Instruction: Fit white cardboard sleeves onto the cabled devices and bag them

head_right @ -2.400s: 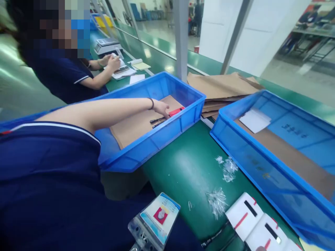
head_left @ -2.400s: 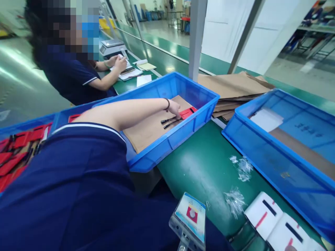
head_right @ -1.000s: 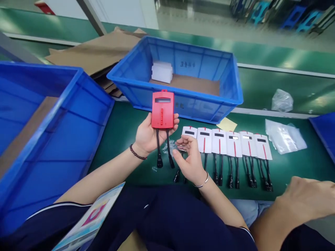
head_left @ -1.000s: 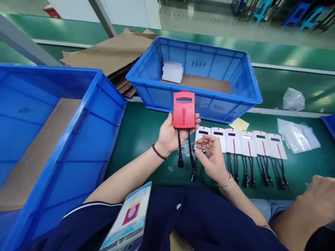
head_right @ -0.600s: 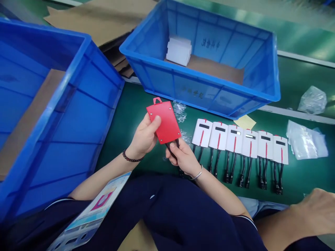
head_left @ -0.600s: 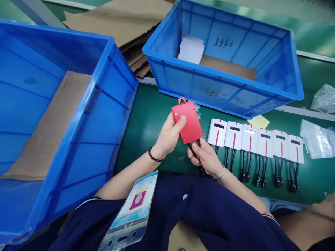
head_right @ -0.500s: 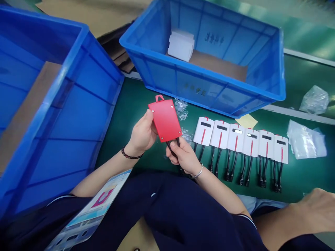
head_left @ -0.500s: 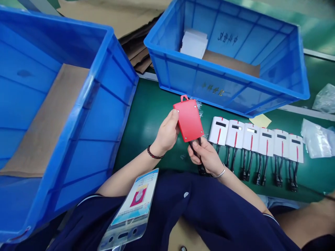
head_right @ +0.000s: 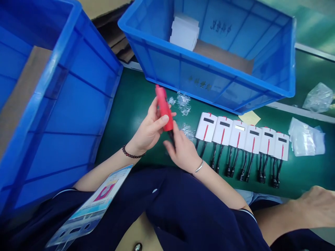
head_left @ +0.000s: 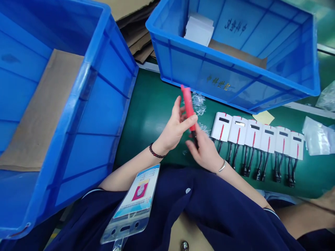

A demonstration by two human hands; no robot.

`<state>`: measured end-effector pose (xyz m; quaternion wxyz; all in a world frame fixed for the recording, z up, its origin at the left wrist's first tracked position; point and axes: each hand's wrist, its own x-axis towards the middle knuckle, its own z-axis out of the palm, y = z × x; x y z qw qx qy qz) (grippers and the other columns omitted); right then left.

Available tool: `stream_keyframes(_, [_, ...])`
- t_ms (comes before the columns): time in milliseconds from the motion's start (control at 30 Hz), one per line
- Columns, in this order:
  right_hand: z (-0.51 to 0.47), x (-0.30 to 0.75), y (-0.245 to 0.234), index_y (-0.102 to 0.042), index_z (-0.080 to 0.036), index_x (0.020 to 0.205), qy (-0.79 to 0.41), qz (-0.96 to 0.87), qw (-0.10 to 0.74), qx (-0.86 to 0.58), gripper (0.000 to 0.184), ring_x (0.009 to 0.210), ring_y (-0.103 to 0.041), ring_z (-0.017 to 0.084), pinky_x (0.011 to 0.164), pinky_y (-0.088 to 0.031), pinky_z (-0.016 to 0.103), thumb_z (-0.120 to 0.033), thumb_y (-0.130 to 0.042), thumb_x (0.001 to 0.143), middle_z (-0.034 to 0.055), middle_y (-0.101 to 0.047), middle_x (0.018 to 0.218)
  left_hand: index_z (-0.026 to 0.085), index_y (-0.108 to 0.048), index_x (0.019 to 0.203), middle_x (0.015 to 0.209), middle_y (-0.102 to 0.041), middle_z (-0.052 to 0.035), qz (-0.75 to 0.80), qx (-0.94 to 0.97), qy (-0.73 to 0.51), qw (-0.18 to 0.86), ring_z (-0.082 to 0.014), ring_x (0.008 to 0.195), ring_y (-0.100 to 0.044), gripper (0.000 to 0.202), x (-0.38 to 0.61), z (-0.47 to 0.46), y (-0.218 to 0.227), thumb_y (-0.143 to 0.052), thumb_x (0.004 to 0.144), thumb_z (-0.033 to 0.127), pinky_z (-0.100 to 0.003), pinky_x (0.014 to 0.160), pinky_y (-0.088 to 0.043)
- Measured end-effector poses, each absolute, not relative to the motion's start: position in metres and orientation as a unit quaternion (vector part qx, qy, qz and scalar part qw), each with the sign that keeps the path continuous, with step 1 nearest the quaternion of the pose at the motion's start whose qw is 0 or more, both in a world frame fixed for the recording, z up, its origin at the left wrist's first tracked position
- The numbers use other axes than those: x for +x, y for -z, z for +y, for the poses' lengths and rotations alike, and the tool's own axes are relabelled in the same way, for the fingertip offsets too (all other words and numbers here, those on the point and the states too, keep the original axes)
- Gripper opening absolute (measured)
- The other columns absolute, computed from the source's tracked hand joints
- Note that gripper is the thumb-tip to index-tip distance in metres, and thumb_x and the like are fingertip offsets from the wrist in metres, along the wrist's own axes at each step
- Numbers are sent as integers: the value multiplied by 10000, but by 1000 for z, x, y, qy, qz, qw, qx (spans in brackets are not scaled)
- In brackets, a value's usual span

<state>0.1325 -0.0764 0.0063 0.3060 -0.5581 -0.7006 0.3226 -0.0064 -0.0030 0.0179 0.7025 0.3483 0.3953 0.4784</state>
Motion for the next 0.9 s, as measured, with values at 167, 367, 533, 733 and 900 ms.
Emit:
stream_keyframes(167, [-60,146,-33,-527,-166,1344,-142,-820,324,-450,430,956,-659,273,804,-563,440,-377,-560,971,132,-688,1025,113,-615,1113,1184,-688,-155,348,328,-344,808,-256,895,-698,402,-28,7,-34,-716,742,229,-338,647,-587])
stream_keyframes(367, [-21,155,-44,-652,-232,965,-126,-773,408,-469,76,1160,-610,284,965,-516,508,-257,-620,902,110,-639,1197,121,-616,1077,918,-711,-109,326,301,-245,862,-303,896,-720,360,-31,-3,-35,-705,732,169,-399,650,-619])
stream_keyframes(533, [-12,153,-44,-645,-221,855,-228,-744,397,-487,33,1062,-634,228,899,-559,424,-238,-629,880,66,-641,1106,128,-589,1156,927,-682,-81,367,330,-250,833,-252,843,-704,440,-23,-12,-39,-675,724,130,-356,626,-609])
stream_keyframes(733, [-9,155,-51,-658,-206,784,-260,-727,410,-485,93,1072,-638,235,863,-584,400,-257,-672,861,45,-622,1028,166,-544,1281,978,-644,-56,369,418,-262,787,-184,778,-657,567,-23,-8,-39,-663,727,127,-269,551,-555])
stream_keyframes(900, [-5,158,-47,-656,-204,780,-278,-722,422,-472,180,1123,-625,249,911,-579,441,-354,-710,863,37,-611,1023,169,-534,1305,978,-634,-59,379,450,-271,762,-201,778,-644,603,-22,-7,-34,-665,718,131,-289,554,-539])
